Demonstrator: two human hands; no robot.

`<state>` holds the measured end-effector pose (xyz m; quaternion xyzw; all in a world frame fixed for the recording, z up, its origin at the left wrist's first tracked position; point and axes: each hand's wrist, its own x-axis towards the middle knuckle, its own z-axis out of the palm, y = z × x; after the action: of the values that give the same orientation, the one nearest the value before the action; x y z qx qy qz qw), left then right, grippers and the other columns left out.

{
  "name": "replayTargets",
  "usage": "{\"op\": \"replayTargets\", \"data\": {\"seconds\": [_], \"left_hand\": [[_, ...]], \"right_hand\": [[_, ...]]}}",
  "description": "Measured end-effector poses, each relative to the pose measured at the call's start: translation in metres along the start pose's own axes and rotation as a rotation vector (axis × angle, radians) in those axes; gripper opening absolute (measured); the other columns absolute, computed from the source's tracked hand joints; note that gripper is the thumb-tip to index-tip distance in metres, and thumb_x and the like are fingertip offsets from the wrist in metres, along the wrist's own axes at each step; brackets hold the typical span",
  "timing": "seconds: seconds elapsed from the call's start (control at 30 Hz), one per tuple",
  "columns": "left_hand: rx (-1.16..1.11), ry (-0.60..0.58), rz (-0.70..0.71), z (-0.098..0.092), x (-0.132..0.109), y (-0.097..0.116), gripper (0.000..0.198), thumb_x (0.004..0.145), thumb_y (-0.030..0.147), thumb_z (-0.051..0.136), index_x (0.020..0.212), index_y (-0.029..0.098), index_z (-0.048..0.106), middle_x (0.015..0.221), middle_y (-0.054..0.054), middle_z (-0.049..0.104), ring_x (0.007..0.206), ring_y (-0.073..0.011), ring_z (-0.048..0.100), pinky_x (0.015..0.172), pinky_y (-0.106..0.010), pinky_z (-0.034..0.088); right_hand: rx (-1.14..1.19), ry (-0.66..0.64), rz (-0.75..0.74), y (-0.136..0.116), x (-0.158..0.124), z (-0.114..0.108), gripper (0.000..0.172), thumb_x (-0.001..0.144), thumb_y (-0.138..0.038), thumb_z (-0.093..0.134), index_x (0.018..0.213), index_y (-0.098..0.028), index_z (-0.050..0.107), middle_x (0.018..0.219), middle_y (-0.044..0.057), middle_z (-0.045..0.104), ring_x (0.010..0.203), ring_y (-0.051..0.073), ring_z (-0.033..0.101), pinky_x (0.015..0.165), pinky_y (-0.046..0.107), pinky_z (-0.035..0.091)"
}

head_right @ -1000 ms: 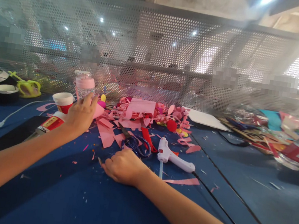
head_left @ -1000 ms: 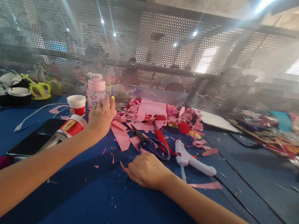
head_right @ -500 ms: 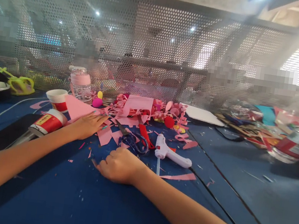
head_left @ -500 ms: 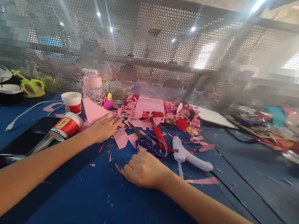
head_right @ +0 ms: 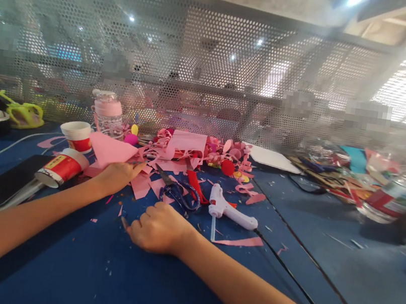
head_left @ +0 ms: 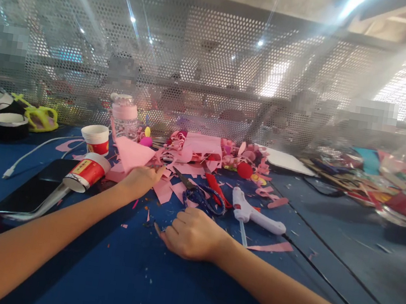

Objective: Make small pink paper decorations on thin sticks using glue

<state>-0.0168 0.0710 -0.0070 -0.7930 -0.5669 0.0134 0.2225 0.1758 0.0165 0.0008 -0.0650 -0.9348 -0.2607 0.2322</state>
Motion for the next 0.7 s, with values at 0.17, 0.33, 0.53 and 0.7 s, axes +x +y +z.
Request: {"op": "replayTargets", "data": {"seconds": [0.17,0.33,0.53,0.7], "left_hand": [[-0.129,0.102,-0.072,0.002,-0.001,-0.002,0.045,0.079,0.001,0.033,0.122,0.012,0.040,0.085,-0.013,0.065,0.075,-0.0219,0.066,0.063,-0.032,0.053],[-0.223,0.189,-0.047,0.006,0.001,-0.008,0.039,0.079,0.004,0.036,0.117,0.012,0.043,0.100,-0.013,0.063,0.087,-0.0190,0.063,0.073,-0.029,0.051],[-0.230,0.200,-0.087,0.010,0.003,-0.007,0.039,0.081,0.007,0.035,0.119,0.010,0.043,0.096,-0.014,0.064,0.084,-0.0199,0.064,0.069,-0.029,0.051],[-0.271,0.301,-0.105,0.016,0.005,-0.009,0.041,0.083,0.008,0.033,0.123,0.007,0.038,0.097,-0.015,0.064,0.082,-0.0206,0.064,0.070,-0.030,0.051]], "right_hand": [[-0.067,-0.162,0.630,0.040,0.010,-0.020,0.026,0.085,-0.027,0.038,0.068,-0.016,0.055,0.059,0.004,0.060,0.051,0.013,0.051,0.047,0.025,0.029],[-0.205,-0.173,0.866,0.108,0.014,-0.033,0.049,0.067,-0.031,0.061,0.110,-0.012,0.049,0.110,0.016,0.053,0.103,0.031,0.046,0.081,0.039,0.038],[-0.073,-0.336,1.144,0.154,0.006,0.008,0.085,0.051,-0.016,0.074,0.128,-0.020,0.038,0.131,0.016,0.038,0.112,0.037,0.041,0.084,0.045,0.037],[-0.014,-0.231,1.238,0.173,0.000,0.032,0.029,0.074,-0.012,0.048,0.098,-0.010,0.062,0.095,0.015,0.064,0.092,0.024,0.058,0.077,0.033,0.041]]}}
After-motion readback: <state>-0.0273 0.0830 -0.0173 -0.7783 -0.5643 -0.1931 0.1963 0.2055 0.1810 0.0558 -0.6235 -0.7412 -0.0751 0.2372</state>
